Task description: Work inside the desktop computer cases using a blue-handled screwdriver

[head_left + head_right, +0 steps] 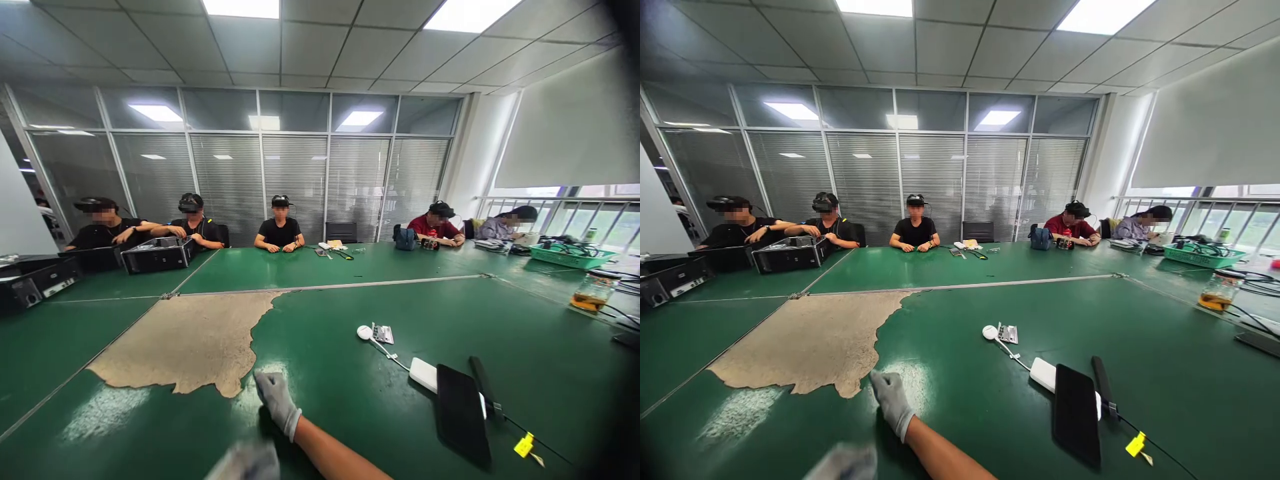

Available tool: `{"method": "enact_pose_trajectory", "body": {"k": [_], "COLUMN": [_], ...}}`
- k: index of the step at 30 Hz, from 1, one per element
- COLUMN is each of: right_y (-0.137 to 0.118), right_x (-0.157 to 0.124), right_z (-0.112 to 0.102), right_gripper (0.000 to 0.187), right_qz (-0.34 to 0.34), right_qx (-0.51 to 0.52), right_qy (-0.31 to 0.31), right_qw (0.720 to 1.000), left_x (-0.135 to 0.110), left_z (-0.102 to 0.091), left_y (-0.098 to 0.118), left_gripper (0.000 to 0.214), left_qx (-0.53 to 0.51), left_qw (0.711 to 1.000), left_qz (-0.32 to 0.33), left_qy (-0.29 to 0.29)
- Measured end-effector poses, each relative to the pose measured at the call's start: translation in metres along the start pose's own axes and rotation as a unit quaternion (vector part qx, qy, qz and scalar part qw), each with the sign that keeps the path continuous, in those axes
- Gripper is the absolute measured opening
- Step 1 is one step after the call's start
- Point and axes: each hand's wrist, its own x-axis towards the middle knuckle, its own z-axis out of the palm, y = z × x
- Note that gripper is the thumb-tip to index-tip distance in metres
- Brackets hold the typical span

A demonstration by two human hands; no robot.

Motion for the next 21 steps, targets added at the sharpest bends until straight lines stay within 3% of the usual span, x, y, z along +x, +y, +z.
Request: {"method": "enact_pose_trajectory", "body": {"k": [2,4,6,8,10,13,15,17,21], "right_y": [0.008,0.014,0.018,0.020,0.023,0.032,0.039,0.043,0.035], "right_x": [0.011,0.021,0.031,0.040,0.047,0.054,0.054,0.052,0.047], "right_z": [-0.009,-0.021,-0.036,-0.053,-0.071,-0.091,-0.096,-0.095,-0.088], "right_gripper": [0.061,0.063,0.064,0.060,0.055,0.039,0.029,0.025,0.026], "right_qz": [-0.010,-0.042,-0.067,-0.086,-0.121,-0.170,-0.178,-0.176,-0.160], "right_qx": [0.017,-0.026,-0.073,-0.098,-0.152,-0.270,-0.321,-0.315,-0.205], "right_qy": [0.105,0.165,0.167,0.140,0.092,0.033,0.017,0.009,0.039], "right_qw": [0.994,0.985,0.981,0.981,0.977,0.947,0.930,0.933,0.965], "left_x": [0.050,0.096,0.131,0.152,0.160,0.157,0.152,0.148,0.143], "left_z": [-0.003,0.004,0.022,0.046,0.068,0.078,0.070,0.057,0.039], "left_y": [-0.010,-0.024,-0.042,-0.060,-0.074,-0.077,-0.067,-0.050,-0.020], "left_gripper": [0.033,0.033,0.045,0.049,0.048,0.041,0.033,0.029,0.036], "left_qx": [0.018,0.056,0.148,0.235,0.264,0.192,0.088,-0.025,-0.186], "left_qw": [0.998,0.991,0.964,0.918,0.893,0.919,0.951,0.971,0.965], "left_qz": [0.029,0.061,0.123,0.187,0.220,0.211,0.170,0.113,0.030], "left_qy": [0.048,0.102,0.183,0.258,0.290,0.272,0.243,0.211,0.182]}}
